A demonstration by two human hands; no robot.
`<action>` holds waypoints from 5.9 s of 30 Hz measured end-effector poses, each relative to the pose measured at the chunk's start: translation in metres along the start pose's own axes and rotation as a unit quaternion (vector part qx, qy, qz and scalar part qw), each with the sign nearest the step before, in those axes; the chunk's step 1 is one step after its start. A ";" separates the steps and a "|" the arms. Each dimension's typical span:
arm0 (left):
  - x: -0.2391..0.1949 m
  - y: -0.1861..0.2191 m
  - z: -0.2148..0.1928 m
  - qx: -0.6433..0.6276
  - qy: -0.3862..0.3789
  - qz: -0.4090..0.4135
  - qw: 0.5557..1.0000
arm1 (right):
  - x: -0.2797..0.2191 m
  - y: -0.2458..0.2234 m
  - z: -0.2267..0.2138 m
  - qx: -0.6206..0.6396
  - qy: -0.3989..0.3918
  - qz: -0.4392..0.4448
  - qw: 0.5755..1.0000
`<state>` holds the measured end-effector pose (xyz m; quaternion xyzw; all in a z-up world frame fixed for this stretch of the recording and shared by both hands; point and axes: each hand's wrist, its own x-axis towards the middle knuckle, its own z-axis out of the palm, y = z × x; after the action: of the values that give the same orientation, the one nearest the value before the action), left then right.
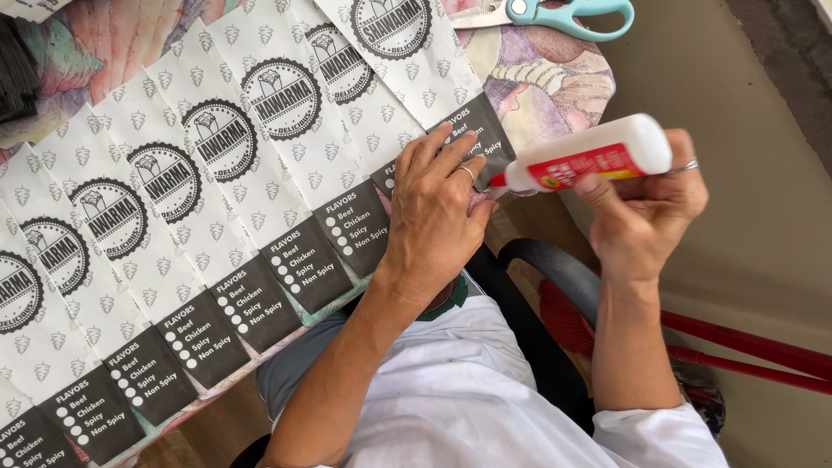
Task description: Assembling paper food packaging by folding and gluing printed sheets.
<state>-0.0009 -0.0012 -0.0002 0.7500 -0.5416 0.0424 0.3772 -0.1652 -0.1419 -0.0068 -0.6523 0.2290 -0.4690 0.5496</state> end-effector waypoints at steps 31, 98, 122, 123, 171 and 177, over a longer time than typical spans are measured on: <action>0.004 0.002 0.011 -0.031 0.056 -0.069 0.996 | 0.009 0.011 -0.013 -0.015 0.033 -0.043 0.998; -0.042 -0.007 -0.038 -0.008 0.054 -0.066 0.996 | -0.030 0.000 0.013 -0.005 0.007 -0.059 0.998; -0.039 -0.014 -0.044 -0.032 0.039 -0.031 0.998 | -0.037 0.013 0.029 0.032 -0.003 -0.015 0.999; -0.038 -0.014 -0.045 -0.037 0.050 -0.014 0.998 | -0.034 0.015 0.024 0.028 0.027 -0.015 0.999; -0.093 -0.028 -0.094 -0.002 0.014 -0.092 0.996 | -0.046 0.000 0.048 0.015 -0.049 -0.053 0.997; -0.090 -0.024 -0.090 -0.013 0.038 -0.118 0.992 | -0.060 0.000 0.069 0.051 -0.085 -0.022 0.995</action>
<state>0.0136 0.1267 0.0089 0.8019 -0.4346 0.0194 0.4095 -0.1334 -0.0581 -0.0253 -0.6661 0.1422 -0.4348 0.5891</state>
